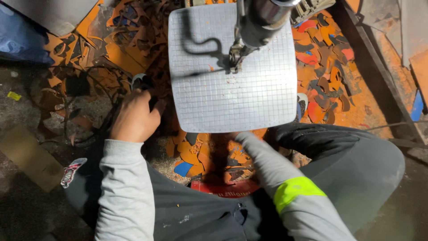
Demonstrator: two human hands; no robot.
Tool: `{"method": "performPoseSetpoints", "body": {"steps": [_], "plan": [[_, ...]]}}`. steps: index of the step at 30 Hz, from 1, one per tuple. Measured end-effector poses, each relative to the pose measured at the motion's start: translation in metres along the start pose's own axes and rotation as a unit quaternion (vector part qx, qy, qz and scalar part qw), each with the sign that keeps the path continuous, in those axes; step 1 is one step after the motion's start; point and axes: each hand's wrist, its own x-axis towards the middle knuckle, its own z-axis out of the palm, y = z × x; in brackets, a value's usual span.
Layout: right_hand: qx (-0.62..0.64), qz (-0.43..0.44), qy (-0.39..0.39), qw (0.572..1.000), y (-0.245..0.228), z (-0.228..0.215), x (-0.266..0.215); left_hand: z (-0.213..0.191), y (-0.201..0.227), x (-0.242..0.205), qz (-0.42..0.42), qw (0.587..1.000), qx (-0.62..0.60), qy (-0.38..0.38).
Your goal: The person sits on the floor and uses a vertical cutting machine to cut small pieces of colored material. They guide each piece under the blade, cut it, and set it aside, repeating the process with different colors.
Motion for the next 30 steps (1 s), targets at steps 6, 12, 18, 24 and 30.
{"method": "performPoseSetpoints", "body": {"steps": [6, 12, 18, 24, 30], "plan": [[-0.300, -0.080, -0.132, 0.941, -0.014, 0.096, -0.034, -0.014, 0.020, 0.000, -0.022, 1.000, -0.010, -0.008], [-0.402, -0.128, -0.206, 0.883, -0.011, 0.133, -0.061, -0.036, 0.031, 0.002, 0.002, 0.998, -0.049, 0.033], [-0.435, -0.181, -0.243, 0.848, -0.030, 0.110, -0.086, -0.064, 0.045, 0.005, -0.009, 0.986, -0.103, 0.134], [-0.358, -0.286, -0.327, 0.826, -0.087, 0.030, -0.152, -0.074, 0.064, 0.010, 0.019, 0.960, -0.155, 0.234], [-0.149, -0.439, -0.374, 0.803, -0.160, -0.086, -0.238, -0.075, 0.083, 0.004, 0.054, 0.932, -0.234, 0.271]]}}
